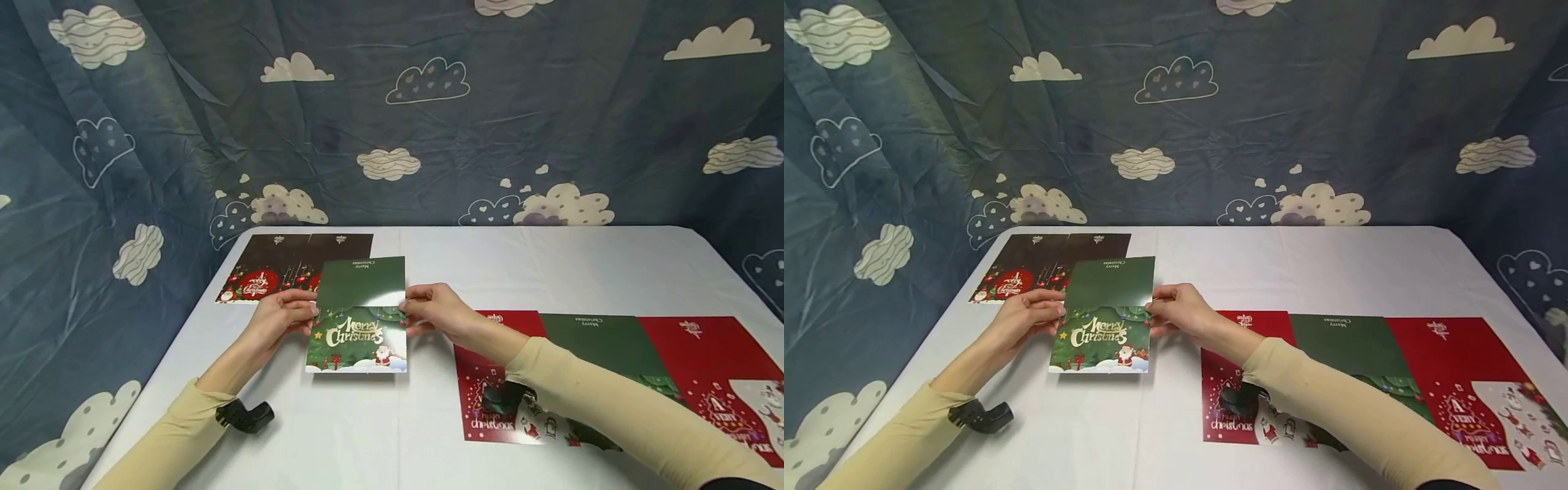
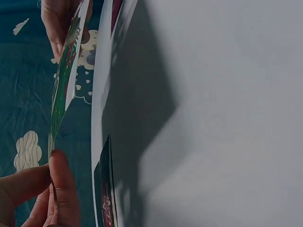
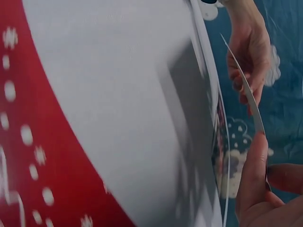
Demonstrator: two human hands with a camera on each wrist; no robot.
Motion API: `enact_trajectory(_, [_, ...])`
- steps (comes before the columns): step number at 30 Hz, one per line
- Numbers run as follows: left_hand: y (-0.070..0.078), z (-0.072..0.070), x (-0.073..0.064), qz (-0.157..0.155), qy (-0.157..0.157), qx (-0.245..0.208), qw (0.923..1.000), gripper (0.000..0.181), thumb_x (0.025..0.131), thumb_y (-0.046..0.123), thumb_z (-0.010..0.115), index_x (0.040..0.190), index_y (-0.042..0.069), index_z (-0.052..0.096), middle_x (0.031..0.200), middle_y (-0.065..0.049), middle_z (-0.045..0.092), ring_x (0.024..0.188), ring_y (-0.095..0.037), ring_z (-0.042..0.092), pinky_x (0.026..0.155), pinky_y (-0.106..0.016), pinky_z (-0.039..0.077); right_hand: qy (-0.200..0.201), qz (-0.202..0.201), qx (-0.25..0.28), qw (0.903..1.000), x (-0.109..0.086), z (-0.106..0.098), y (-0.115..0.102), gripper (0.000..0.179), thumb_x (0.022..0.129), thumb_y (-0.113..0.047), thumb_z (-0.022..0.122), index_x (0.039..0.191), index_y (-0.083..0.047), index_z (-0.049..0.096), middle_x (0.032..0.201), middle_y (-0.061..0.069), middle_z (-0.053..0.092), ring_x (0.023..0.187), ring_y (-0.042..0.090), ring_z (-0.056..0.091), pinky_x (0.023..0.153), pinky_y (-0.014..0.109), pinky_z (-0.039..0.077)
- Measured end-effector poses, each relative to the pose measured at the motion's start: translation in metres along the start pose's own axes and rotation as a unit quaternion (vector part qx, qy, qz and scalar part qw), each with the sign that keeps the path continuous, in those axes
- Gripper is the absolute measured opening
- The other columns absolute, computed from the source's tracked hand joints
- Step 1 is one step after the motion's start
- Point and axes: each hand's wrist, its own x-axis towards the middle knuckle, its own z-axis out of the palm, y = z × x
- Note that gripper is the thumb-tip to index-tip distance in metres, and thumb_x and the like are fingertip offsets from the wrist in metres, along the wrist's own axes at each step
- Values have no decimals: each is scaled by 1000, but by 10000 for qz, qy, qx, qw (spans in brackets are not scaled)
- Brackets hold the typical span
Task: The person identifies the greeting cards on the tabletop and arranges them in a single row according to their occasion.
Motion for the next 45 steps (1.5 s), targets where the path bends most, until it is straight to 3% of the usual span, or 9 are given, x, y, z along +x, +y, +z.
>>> enact_trajectory(9, [9, 16, 30, -93, 149, -34, 9998, 39, 86, -7, 66, 124, -10, 57, 82, -5, 70, 58, -14, 61, 55, -25, 55, 109, 16, -3, 9999, 15, -25, -8, 19, 94, 2, 57, 110, 12, 57, 84, 9, 62, 70, 16, 62, 62, 27, 59])
enact_trajectory(14, [15, 24, 46, -140, 42, -132, 9998, 40, 86, -7, 66, 125, -11, 57, 80, -4, 69, 58, -13, 61, 55, -24, 56, 238, 199, -56, 9995, 26, -41, -13, 26, 95, 0, 57, 118, 12, 54, 87, 9, 62, 69, 15, 63, 61, 25, 58])
enact_trajectory(24, [19, 44, 83, -282, 36, -221, 9994, 38, 90, -8, 62, 128, -10, 57, 82, -7, 69, 58, -13, 63, 57, -24, 57, 813, 283, -229, 9960, 54, -70, -16, 41, 94, 1, 60, 132, 12, 48, 83, 6, 63, 63, 13, 62, 59, 25, 58])
enact_trajectory(34, [19, 64, 113, -580, 149, 100, 9982, 34, 90, -9, 61, 124, -10, 60, 87, -13, 64, 56, -13, 63, 57, -22, 57, 1088, 188, -645, 9918, 71, -93, -12, 39, 94, 3, 58, 129, 15, 49, 72, 6, 63, 58, 10, 61, 55, 23, 57])
enact_trajectory(40, [19, 76, 123, -347, 161, 117, 9992, 36, 88, -14, 59, 124, -14, 59, 87, -17, 65, 52, -12, 61, 53, -22, 55, 1287, 177, -985, 9866, 74, -101, -11, 36, 94, 3, 59, 127, 16, 51, 77, 7, 63, 59, 8, 62, 55, 21, 56])
enact_trajectory(45, [16, 83, 127, -125, 221, 249, 9994, 36, 86, -16, 58, 122, -14, 60, 101, -27, 64, 56, -13, 62, 50, -21, 53, 1434, 101, -1126, 9832, 77, -106, -8, 36, 92, 3, 61, 125, 16, 53, 77, 7, 63, 57, 6, 61, 53, 19, 54])
